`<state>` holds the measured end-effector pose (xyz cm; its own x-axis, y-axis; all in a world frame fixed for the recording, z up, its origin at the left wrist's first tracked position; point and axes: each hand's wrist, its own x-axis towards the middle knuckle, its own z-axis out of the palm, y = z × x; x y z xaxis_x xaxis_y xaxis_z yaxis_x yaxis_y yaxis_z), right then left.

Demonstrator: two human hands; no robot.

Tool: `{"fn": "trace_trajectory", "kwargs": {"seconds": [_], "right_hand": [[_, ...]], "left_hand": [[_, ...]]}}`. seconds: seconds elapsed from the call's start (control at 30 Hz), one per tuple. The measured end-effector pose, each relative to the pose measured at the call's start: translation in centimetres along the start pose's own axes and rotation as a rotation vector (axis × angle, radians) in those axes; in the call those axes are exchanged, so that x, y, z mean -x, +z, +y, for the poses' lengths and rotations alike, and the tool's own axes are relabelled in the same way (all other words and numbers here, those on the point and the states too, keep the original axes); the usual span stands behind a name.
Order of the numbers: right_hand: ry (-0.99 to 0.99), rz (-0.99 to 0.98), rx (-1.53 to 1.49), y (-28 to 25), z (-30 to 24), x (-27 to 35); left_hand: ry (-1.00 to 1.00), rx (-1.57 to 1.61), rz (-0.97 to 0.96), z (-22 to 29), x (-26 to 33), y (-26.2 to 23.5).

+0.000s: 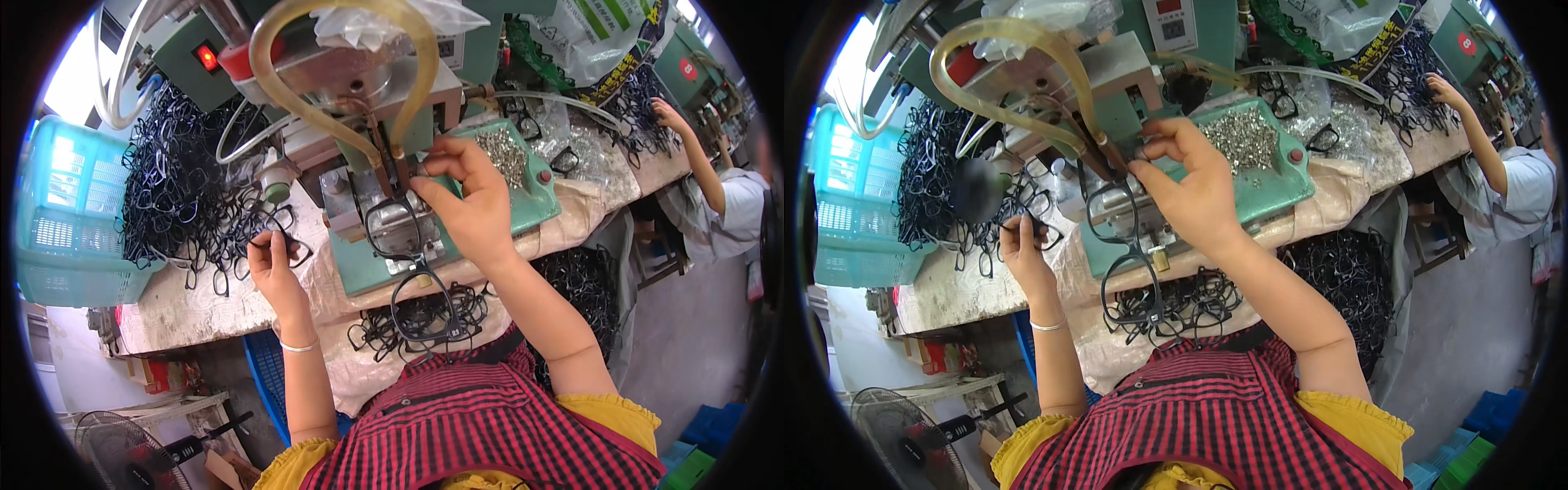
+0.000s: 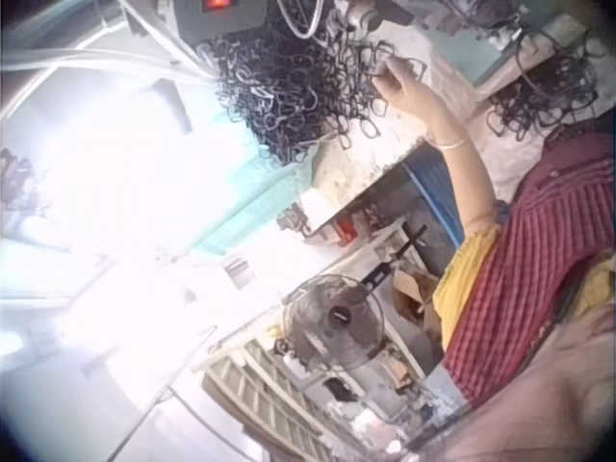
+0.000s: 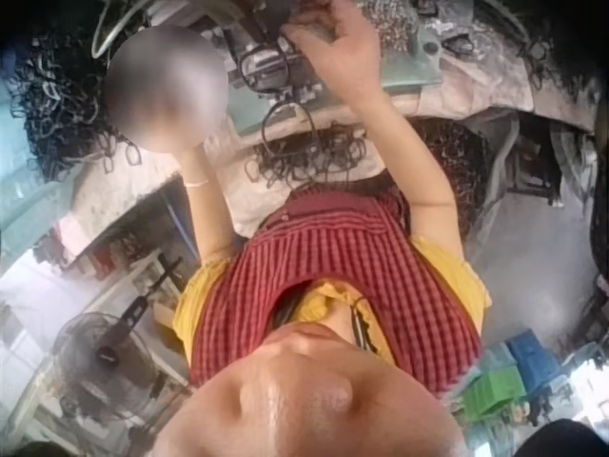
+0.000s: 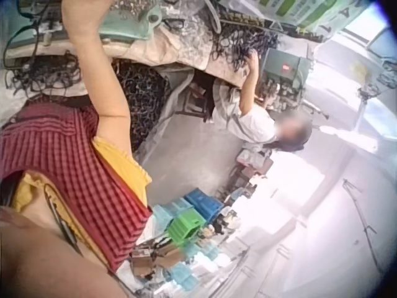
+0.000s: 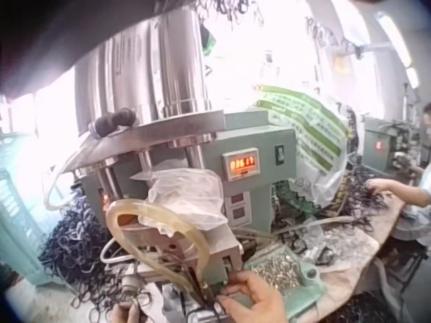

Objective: The person assembles eyeglasses by inserting small metal screws into the hinges of black frames using a manual screwdriver machine. They repeatedly pick up frames, position them under the tool, and operate the machine to secure the screws.

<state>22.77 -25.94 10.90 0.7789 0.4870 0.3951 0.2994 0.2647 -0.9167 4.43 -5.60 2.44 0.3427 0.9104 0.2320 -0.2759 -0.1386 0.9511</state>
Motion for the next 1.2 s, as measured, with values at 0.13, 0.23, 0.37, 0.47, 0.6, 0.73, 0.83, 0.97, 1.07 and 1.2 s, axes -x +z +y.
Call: {"fn": "trace_trajectory", "kwargs": {"seconds": [0.13,0.23,0.37,0.47,0.6,0.73,0.83,0.97,1.07,1.2], "right_hand": [[0.042,0.041,-0.06,0.3,0.3,0.4],[0.081,0.003,-0.126,0.4,0.1,0.6],[0.178,-0.013,-0.269,1.7,-2.1,0.6],[0.191,-0.055,-0.298,1.6,-3.7,1.4],[0.092,-0.073,-0.033,-2.2,-2.7,0.9],[-0.005,0.301,0.31,-10.4,5.2,-0.6],[-0.019,0.237,0.536,-12.7,5.4,1.6],[-0.058,-0.039,1.05,-12.7,3.3,3.1],[-0.057,-0.05,1.127,-11.9,3.4,2.9],[-0.105,-0.075,1.226,-11.1,4.5,2.4]], "left_hand": [[0.079,0.175,-0.021,2.4,0.5,1.7],[0.341,0.302,-0.22,8.3,1.0,4.0],[0.693,0.09,-0.402,14.1,0.1,7.6],[0.692,0.132,-0.343,13.9,-0.5,7.9],[0.863,-0.171,-0.621,11.9,2.7,7.9],[1.032,-0.34,-0.822,10.1,3.3,9.5],[0.977,-0.381,-0.892,9.9,3.4,9.0],[0.976,-0.361,-0.862,9.8,3.3,9.1],[0.934,-0.374,-0.796,9.5,4.1,8.8],[0.821,-0.42,-0.67,8.4,7.3,7.1]]}}
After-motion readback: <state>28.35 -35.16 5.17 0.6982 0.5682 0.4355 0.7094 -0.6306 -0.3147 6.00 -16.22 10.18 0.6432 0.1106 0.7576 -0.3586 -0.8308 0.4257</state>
